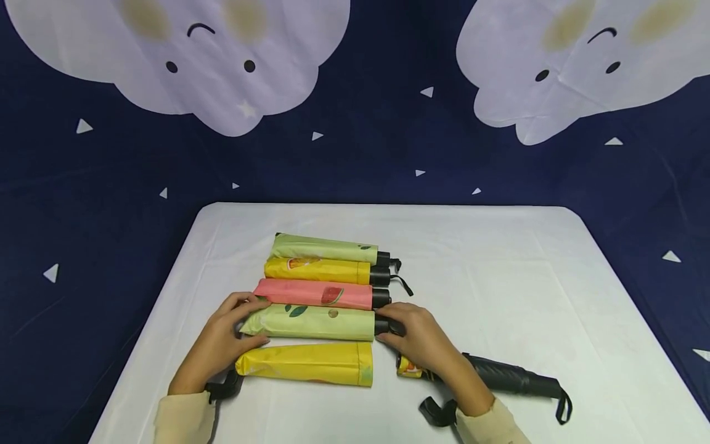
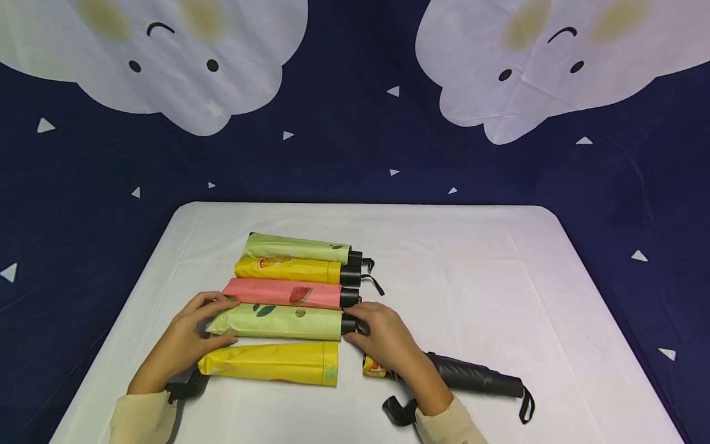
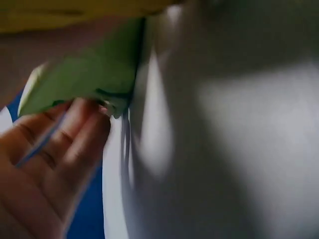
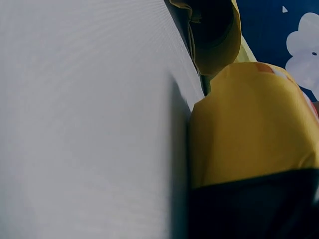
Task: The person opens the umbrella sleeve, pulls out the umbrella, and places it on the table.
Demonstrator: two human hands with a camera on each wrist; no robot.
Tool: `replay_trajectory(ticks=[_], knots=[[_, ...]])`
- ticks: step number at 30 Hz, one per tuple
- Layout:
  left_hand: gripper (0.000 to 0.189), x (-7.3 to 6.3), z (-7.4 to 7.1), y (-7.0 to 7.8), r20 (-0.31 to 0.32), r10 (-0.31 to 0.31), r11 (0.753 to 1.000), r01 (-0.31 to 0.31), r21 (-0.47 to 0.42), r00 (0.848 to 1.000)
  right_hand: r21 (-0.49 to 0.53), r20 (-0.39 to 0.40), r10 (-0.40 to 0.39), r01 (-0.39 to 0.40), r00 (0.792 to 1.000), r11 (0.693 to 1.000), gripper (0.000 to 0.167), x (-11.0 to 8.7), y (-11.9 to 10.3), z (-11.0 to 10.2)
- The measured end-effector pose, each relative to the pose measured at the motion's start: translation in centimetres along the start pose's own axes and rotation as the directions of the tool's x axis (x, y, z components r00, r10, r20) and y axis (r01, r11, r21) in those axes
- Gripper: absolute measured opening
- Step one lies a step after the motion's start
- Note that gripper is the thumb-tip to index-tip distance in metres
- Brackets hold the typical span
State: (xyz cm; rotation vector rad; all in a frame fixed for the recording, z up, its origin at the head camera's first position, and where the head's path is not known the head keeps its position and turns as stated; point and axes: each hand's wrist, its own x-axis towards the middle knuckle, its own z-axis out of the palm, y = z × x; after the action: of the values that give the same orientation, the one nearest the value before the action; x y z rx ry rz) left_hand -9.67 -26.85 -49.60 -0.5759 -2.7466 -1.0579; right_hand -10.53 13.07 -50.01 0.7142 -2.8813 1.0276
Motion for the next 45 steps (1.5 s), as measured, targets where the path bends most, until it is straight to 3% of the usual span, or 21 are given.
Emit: replay_trajectory(ticks=[15,25,35,39,45], knots=[[0.067,0.0,0.3,-0.3,-0.030,-0.038,0.999,0.038,0.000,0.999,0.029,0.004,0.000,0.000,1.000,1.000,0.045,0.1,0.1,-0.1],[0.063,0.0,0.1,-0.2,-0.019,-0.015,1.000,0.015,-0.015,1.000,0.046,-0.003,-0.020,0.020,1.000,0.999,0.044,0.0,0.4,-0.2],[0.062,-0.3,-0.4,0.4,-0.041,0.010,1.000,-0.011,-0.017,0.999,0.135,-0.093,-0.025,0.037,0.995,0.990,0.044,-0.6,0.3,-0.8],[0.064,-0.7,-1.1,1.3,-0.056,0.024,1.000,-0.025,-0.013,0.998,0.253,-0.151,-0.064,0.101,0.986,0.962,0.041,-0.7,-0.2,-1.5],[0.068,-0.8,-2.8,4.1,-0.051,0.048,0.995,-0.053,-0.091,0.998,0.445,-0.238,-0.105,0.205,0.966,0.872,0.039,-2.0,-1.1,-3.4]])
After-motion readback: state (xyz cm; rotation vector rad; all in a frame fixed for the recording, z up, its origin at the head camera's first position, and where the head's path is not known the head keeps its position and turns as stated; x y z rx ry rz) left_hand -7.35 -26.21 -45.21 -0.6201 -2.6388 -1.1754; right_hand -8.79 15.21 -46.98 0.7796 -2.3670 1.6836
